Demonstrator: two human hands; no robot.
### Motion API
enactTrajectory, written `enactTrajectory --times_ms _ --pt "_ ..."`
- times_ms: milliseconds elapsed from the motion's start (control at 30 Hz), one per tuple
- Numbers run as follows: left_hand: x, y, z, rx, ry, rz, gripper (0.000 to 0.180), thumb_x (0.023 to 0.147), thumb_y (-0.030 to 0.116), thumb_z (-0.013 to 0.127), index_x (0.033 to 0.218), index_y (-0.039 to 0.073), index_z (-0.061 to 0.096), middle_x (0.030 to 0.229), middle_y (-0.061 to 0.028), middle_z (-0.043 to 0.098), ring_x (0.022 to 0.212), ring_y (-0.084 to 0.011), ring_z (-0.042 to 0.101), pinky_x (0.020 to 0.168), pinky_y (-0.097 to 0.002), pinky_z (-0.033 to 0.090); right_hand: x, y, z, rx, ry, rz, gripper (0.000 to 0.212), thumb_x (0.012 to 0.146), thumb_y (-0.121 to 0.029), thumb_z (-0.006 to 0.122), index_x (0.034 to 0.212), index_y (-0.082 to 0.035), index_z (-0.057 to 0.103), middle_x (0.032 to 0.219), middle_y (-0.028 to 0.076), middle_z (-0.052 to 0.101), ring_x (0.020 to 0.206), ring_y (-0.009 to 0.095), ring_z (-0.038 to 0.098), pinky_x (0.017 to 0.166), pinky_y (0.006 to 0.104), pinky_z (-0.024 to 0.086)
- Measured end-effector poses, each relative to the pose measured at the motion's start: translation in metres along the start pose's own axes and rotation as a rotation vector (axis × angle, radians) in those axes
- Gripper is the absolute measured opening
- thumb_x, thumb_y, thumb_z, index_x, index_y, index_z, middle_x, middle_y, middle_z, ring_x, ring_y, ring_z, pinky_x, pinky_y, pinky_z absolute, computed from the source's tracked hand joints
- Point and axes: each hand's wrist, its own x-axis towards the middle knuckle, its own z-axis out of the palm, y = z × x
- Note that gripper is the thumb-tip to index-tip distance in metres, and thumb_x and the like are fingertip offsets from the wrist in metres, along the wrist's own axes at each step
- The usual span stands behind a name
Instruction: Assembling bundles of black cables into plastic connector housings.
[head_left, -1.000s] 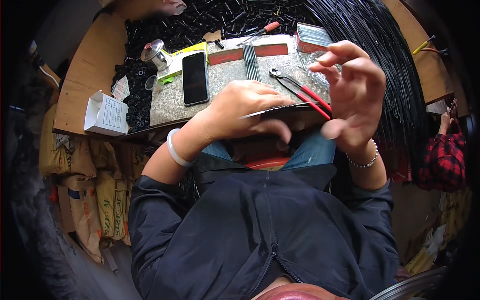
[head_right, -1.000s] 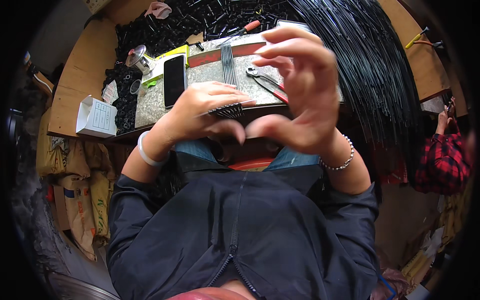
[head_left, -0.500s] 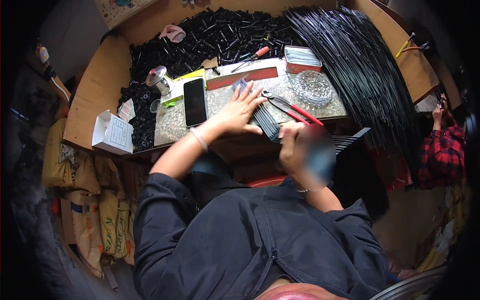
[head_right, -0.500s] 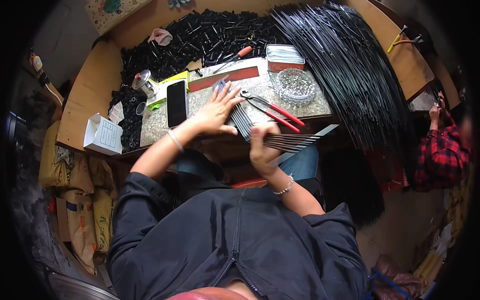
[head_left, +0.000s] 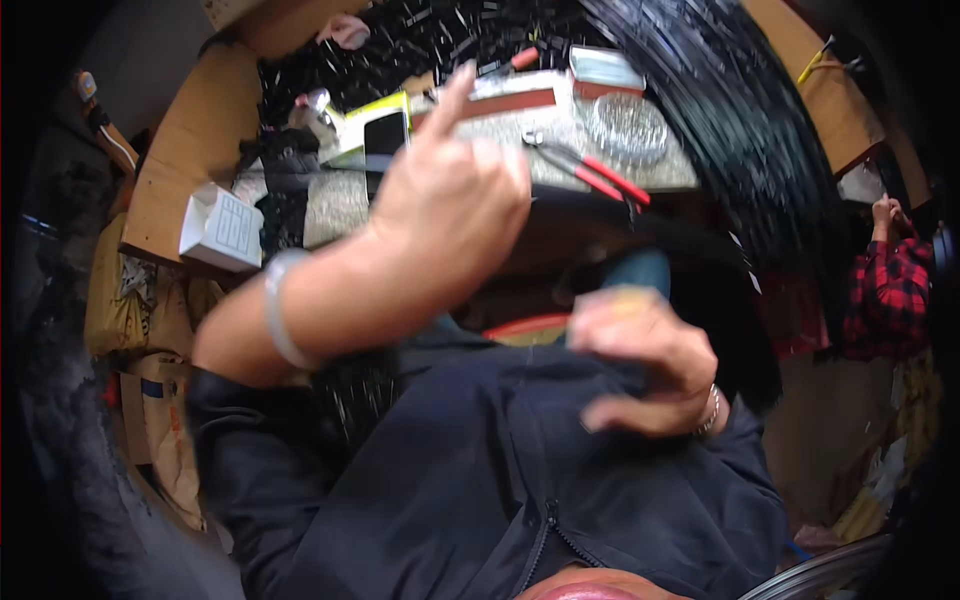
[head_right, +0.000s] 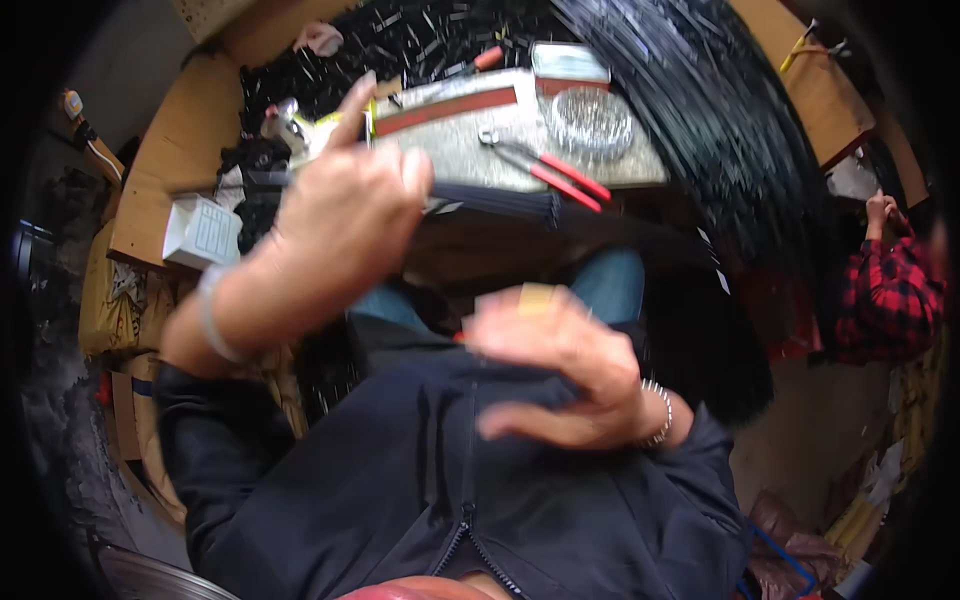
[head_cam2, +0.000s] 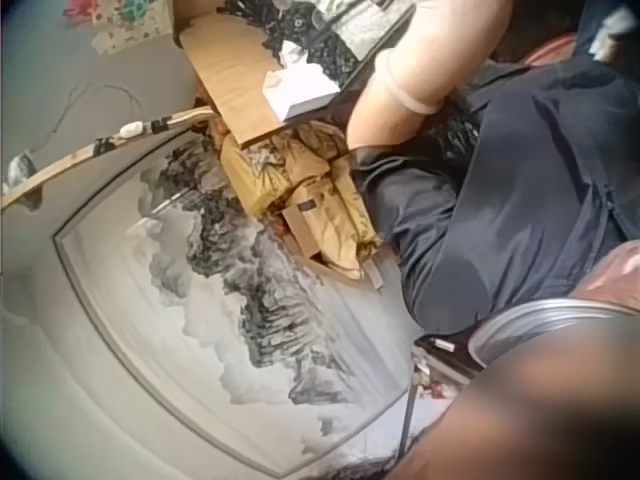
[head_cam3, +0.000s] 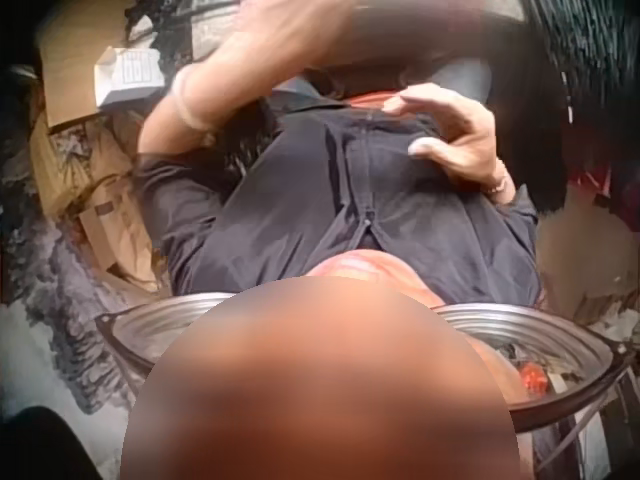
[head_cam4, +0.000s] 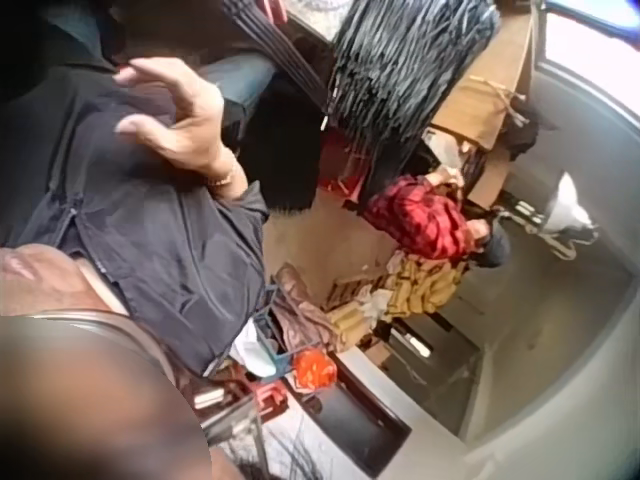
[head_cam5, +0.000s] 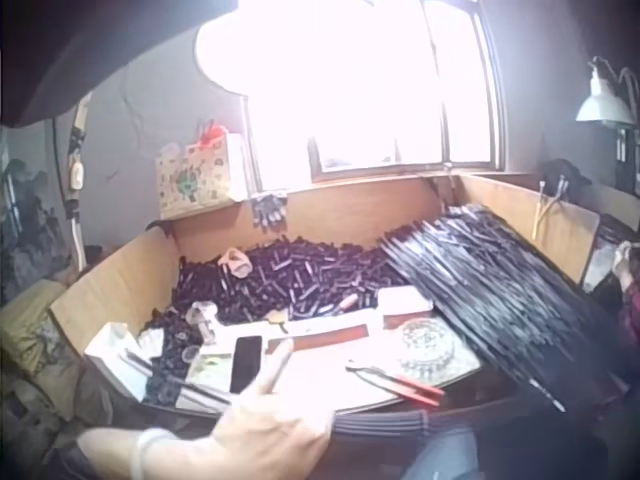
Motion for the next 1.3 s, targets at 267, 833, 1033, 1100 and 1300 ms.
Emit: enactTrajectory --times_ms 267,833,1033,1100,1300 --pt "0.024 0.026 -0.021 0.495 -0.489 0.193 0.026 0.075 0.017 0.051 0.084 -0.004 0.064 0.081 -0.0170 0.062 0.089 -0.0237 0.061 0.109 -0.0534 0.004 0.068 0.139 0.034 -0.119 0.138 0.141 0.014 0.077 -0.012 0.061 0.078 0.002 0.061 0.065 0.012 0.063 0.056 0.019 0.061 0.054 0.0290 0.049" --pt "-0.002 0.002 0.045 -2.135 0.241 -0.152 0.090 0.082 0.065 0.035 0.138 -0.001 0.010 0.109 -0.0145 0.058 0.104 -0.0212 0.055 0.093 -0.0355 0.041 0.002 0.170 0.049 0.789 0.081 0.567 0.038 0.074 -0.014 0.059 0.108 0.002 0.056 0.084 0.008 0.064 0.079 0.015 0.061 0.076 0.0272 0.049" --pt "-0.013 0.020 0.043 -2.367 -0.078 0.214 0.077 0.088 0.049 0.046 0.141 0.008 0.009 0.128 -0.0176 0.042 0.110 -0.0229 0.050 0.094 -0.0379 0.040 0.033 0.136 0.034 1.209 0.337 1.004 0.028 0.089 -0.030 0.051 0.102 -0.006 0.060 0.080 0.006 0.063 0.075 0.019 0.062 0.062 0.0286 0.050" --pt "0.010 -0.012 0.072 -2.040 -0.194 -0.060 0.061 0.091 0.039 0.048 0.137 0.005 0.027 0.124 -0.0117 0.049 0.105 -0.0186 0.053 0.088 -0.0316 0.043 0.015 0.155 0.031 0.518 0.231 0.633 0.037 0.094 -0.034 0.042 0.091 0.000 0.058 0.059 0.004 0.055 0.049 0.009 0.053 0.046 0.0213 0.044" --pt "0.058 -0.148 0.239 -0.622 0.122 -0.683 0.024 0.080 0.017 0.061 0.100 0.005 0.064 0.089 -0.0155 0.063 0.081 -0.0254 0.063 0.072 -0.0328 0.049 0.006 0.162 0.045 0.506 0.237 0.699 0.044 0.096 -0.036 0.034 0.088 0.003 0.056 0.055 0.006 0.052 0.045 0.010 0.050 0.043 0.0218 0.042"
